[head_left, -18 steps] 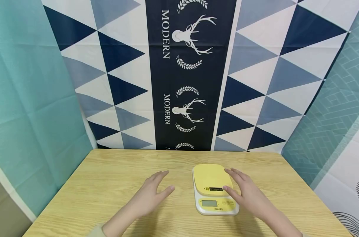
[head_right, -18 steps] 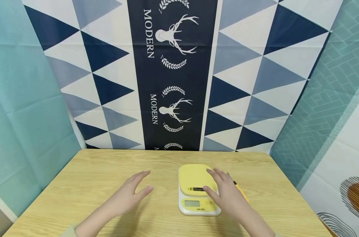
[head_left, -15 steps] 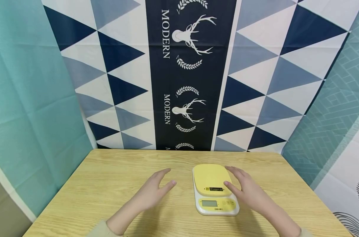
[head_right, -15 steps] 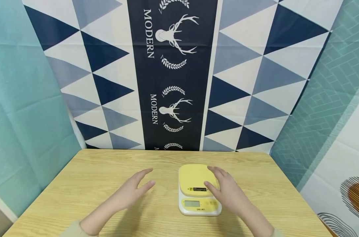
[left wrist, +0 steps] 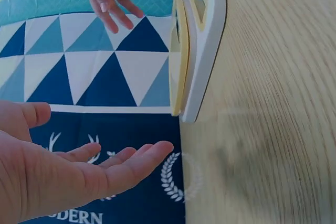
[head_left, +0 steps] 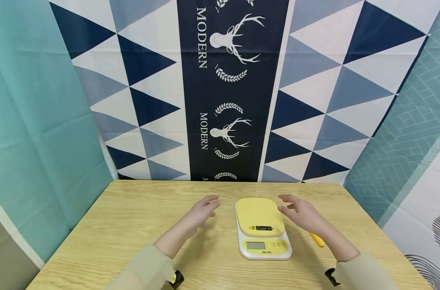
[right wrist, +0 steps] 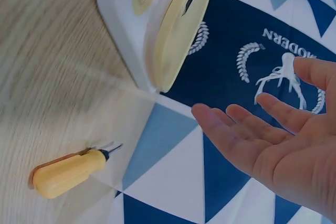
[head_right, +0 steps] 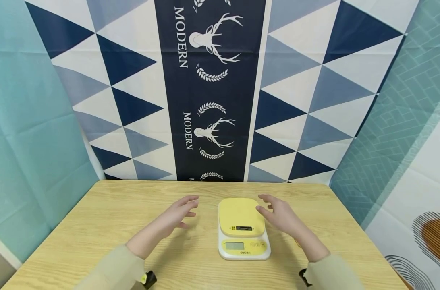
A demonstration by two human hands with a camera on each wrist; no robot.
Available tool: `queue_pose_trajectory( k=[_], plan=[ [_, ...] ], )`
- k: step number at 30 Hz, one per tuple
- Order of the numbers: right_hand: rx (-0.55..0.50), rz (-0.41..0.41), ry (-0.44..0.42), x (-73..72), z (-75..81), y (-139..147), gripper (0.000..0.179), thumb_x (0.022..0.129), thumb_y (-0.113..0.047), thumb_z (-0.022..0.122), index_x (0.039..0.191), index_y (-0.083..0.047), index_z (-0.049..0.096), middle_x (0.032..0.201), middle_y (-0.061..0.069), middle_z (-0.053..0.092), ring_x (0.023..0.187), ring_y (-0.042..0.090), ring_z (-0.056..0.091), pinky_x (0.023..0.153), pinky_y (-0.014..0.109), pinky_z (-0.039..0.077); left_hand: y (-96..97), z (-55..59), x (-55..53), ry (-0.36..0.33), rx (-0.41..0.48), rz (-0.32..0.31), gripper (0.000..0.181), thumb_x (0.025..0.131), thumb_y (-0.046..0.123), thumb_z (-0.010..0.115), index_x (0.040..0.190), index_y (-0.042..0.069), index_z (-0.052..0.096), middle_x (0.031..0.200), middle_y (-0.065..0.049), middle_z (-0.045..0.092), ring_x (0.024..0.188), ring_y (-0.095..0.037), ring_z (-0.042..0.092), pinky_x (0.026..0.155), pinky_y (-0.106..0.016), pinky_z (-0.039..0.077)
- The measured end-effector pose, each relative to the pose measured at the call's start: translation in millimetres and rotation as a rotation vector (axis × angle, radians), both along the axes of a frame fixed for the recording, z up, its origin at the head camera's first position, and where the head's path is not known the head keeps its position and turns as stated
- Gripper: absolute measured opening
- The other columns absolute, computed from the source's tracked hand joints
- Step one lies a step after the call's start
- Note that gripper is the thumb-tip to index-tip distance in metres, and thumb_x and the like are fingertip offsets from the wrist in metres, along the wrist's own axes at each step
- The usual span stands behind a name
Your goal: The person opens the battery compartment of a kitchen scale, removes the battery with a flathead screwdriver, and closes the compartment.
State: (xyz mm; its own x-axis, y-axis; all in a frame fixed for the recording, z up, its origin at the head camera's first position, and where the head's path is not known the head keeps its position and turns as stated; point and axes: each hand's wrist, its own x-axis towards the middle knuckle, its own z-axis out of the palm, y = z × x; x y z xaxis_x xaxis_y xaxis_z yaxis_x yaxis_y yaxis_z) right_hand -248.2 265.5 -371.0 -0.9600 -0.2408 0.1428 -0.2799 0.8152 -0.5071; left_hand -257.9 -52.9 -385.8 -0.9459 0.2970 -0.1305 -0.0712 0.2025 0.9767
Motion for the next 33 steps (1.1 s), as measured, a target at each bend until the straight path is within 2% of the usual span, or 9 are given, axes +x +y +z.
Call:
queue_pose_trajectory(
  k=[3, 6, 12, 17, 20, 24, 28, 33],
  plan=[
    [-0.021, -0.034, -0.068, -7.0, -3.9, 3, 0.054, 0.095, -0.032, 0.055, 0.135, 0.002, 0.045, 0.129, 0.029, 0.051, 0.108, 0.042, 0.058, 0.074, 0.042, 0.058, 8.3, -1.4, -5.8, -0.069, 0.060, 0.009, 0.058, 0.095, 0.041, 0.050, 0.142, 0.008, 0.037, 0.141, -0.024, 0.039, 0.121, -0.045, 0.045, 0.090, -0.064, 0.045],
    [-0.074, -0.065, -0.151, -12.7, -8.2, 5, 0.060, 0.095, -0.035, 0.055, 0.138, 0.003, 0.040, 0.128, 0.030, 0.051, 0.110, 0.043, 0.056, 0.070, 0.040, 0.058, 16.7, -4.8, -12.8, -0.112, 0.082, 0.011, 0.059, 0.095, 0.040, 0.050, 0.142, 0.007, 0.037, 0.138, -0.025, 0.040, 0.119, -0.045, 0.046, 0.086, -0.064, 0.047],
    [-0.242, -0.126, -0.349, -21.5, -16.4, 8, 0.070, 0.096, -0.038, 0.052, 0.143, 0.006, 0.026, 0.133, 0.034, 0.043, 0.116, 0.047, 0.049, 0.077, 0.049, 0.057, 32.2, -14.0, -23.8, -0.163, 0.082, 0.010, 0.060, 0.094, 0.037, 0.051, 0.142, 0.005, 0.035, 0.138, -0.027, 0.037, 0.121, -0.050, 0.041, 0.084, -0.068, 0.045],
    [-0.373, -0.183, -0.488, -27.9, -27.4, 14, 0.072, 0.096, -0.039, 0.050, 0.144, 0.006, 0.022, 0.133, 0.034, 0.040, 0.113, 0.043, 0.049, 0.078, 0.047, 0.057, 43.7, -24.8, -29.0, -0.209, 0.105, 0.015, 0.064, 0.093, 0.035, 0.052, 0.144, 0.003, 0.029, 0.136, -0.032, 0.035, 0.119, -0.054, 0.041, 0.083, -0.072, 0.043],
    [-0.403, -0.197, -0.523, -28.8, -32.3, 16, 0.069, 0.097, -0.036, 0.049, 0.144, 0.006, 0.021, 0.129, 0.032, 0.043, 0.106, 0.035, 0.051, 0.075, 0.045, 0.058, 50.0, -30.4, -30.5, -0.234, 0.107, 0.023, 0.067, 0.092, 0.035, 0.054, 0.146, 0.005, 0.026, 0.137, -0.033, 0.035, 0.118, -0.052, 0.043, 0.080, -0.070, 0.046],
    [-0.442, -0.211, -0.551, -28.9, -37.0, 15, 0.068, 0.097, -0.033, 0.048, 0.145, 0.005, 0.018, 0.123, 0.028, 0.046, 0.091, 0.027, 0.054, 0.073, 0.044, 0.058, 56.3, -37.1, -33.9, -0.261, 0.106, 0.033, 0.066, 0.090, 0.035, 0.055, 0.144, 0.006, 0.031, 0.135, -0.031, 0.037, 0.113, -0.047, 0.048, 0.072, -0.061, 0.053],
    [-0.467, -0.222, -0.572, -30.9, -40.8, 13, 0.069, 0.097, -0.029, 0.049, 0.145, 0.006, 0.014, 0.109, 0.019, 0.050, 0.076, 0.018, 0.054, 0.069, 0.042, 0.058, 61.9, -41.0, -37.6, -0.281, 0.093, 0.045, 0.063, 0.090, 0.032, 0.055, 0.142, 0.005, 0.033, 0.135, -0.030, 0.038, 0.106, -0.041, 0.052, 0.065, -0.052, 0.057],
    [-0.474, -0.243, -0.601, -35.7, -43.9, 9, 0.069, 0.096, -0.029, 0.051, 0.145, 0.004, 0.016, 0.094, 0.012, 0.048, 0.070, 0.015, 0.052, 0.064, 0.037, 0.058, 67.7, -43.7, -44.5, -0.309, 0.073, 0.082, 0.058, 0.089, 0.027, 0.056, 0.139, 0.003, 0.039, 0.130, -0.025, 0.045, 0.096, -0.034, 0.056, 0.064, -0.046, 0.059]
  ],
)
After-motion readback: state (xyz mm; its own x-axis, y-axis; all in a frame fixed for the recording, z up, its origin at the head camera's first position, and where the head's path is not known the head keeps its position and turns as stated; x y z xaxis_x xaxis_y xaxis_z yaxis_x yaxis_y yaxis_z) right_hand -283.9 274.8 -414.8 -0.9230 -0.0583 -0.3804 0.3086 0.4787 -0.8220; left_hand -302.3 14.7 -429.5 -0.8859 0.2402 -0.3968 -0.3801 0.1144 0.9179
